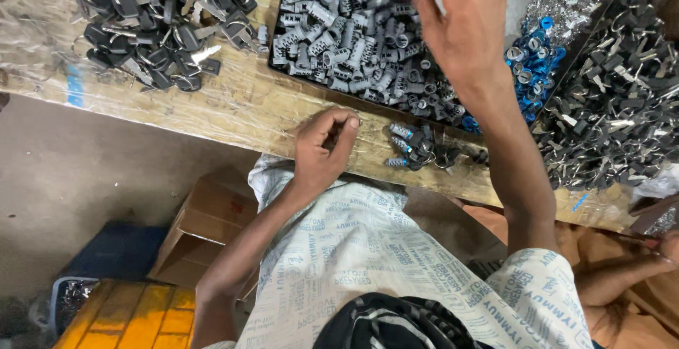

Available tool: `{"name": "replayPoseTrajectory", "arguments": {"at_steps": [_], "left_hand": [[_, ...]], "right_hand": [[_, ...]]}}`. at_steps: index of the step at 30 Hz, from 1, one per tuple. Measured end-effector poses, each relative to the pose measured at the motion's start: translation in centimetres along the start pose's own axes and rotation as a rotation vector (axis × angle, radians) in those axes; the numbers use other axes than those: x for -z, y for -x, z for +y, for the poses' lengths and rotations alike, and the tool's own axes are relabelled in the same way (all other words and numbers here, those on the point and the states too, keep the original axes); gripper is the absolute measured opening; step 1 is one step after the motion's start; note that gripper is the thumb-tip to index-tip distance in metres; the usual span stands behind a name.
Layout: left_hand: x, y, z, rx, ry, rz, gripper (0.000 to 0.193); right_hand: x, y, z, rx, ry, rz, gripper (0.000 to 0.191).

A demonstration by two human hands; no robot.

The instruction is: The person sits at a workbench assembling key blanks. They repeatedly pick a gray plastic key head from a tray, press a blue cap onto it by hand, and place the finished key blank on the table, working through the tray one piece at a time.

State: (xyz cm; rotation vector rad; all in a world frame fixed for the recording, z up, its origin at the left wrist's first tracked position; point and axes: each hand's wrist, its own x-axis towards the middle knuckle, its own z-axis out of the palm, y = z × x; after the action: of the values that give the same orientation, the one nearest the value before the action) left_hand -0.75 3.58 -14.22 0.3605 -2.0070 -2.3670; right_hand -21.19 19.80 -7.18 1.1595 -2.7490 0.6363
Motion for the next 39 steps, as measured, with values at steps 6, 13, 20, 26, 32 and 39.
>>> {"name": "replayPoseTrajectory", "arguments": {"at_steps": [6, 13, 20, 26, 32, 39], "left_hand": [[0.4, -0.7, 1.0, 0.259, 0.297, -0.139, 0.014], [1.2, 0.6, 6.2, 0.49, 0.822, -0.402, 0.018], [0.3, 0.1, 7.2, 0.694, 0.808, -0.413, 0.017], [0.3, 0.7, 8.1, 0.645, 0.464, -0.392, 0.016], [-0.1, 1.1, 8.5, 0.488, 0.161, -0.357, 0.013], [-0.2, 0.9, 10.0, 0.284, -0.208, -0.407, 0.012]], "right_hand": [[0.5, 2.4, -0.1, -0.112, -0.077, 0.093, 0.023], [1.8, 12.0, -10.6, -0.56, -1.287, 0.308, 0.024], [0.3, 16.5, -13.4, -0.69, -1.027, 0.311, 0.029], [-0.1, 17.4, -14.2, -0.688, -0.912, 0.352, 0.025], [-0.8, 17.8, -14.7, -0.571, -0.813, 0.439, 0.026], [-0.2, 17.3, -14.5, -0.548, -0.765, 0.439, 0.025]]}}
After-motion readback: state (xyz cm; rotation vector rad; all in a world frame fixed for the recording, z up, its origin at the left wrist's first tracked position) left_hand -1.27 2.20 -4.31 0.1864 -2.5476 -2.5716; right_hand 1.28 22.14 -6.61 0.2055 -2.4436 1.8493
